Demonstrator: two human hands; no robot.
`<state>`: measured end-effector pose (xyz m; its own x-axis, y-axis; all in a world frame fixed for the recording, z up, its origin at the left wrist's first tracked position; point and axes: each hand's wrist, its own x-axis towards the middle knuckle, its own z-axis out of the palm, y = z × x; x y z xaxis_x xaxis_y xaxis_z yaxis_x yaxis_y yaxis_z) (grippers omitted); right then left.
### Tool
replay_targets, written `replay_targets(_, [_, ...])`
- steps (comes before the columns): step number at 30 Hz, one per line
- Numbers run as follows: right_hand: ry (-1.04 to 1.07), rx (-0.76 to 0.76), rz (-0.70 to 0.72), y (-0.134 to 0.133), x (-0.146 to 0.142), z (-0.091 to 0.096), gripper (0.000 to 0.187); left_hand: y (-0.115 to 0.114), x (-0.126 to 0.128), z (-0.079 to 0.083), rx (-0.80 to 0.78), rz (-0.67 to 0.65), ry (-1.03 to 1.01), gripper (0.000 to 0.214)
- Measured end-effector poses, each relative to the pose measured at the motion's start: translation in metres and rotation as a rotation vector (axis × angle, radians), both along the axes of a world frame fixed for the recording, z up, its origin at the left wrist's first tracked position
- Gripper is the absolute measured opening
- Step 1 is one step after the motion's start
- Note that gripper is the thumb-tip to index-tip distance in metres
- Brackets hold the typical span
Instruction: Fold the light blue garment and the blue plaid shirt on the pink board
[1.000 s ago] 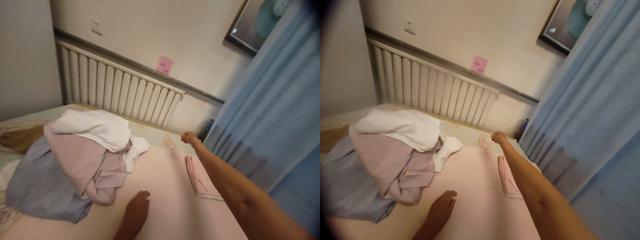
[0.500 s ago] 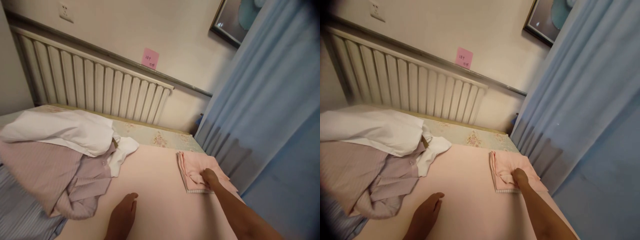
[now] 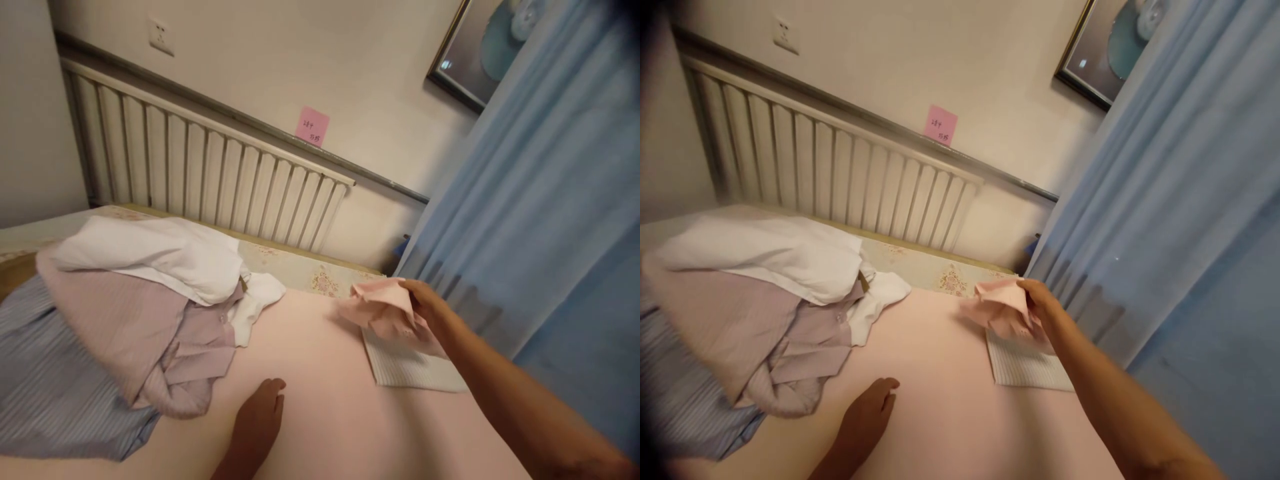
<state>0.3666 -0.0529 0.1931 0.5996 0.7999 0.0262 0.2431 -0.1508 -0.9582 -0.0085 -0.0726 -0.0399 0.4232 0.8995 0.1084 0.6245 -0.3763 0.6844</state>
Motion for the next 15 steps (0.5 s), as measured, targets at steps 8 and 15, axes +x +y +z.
replay_targets(8, [0.252, 0.527, 0.271, 0.131, -0.181, 0.121, 0.006, -0.004, -0.003, 0.005, -0.02, -0.014, 0.016, 0.031])
replay_targets(15, [0.185, 0.221, 0.775, 0.156, -0.33, 0.092, 0.022, -0.006, -0.006, 0.002, -0.028, -0.026, -0.04, 0.032])
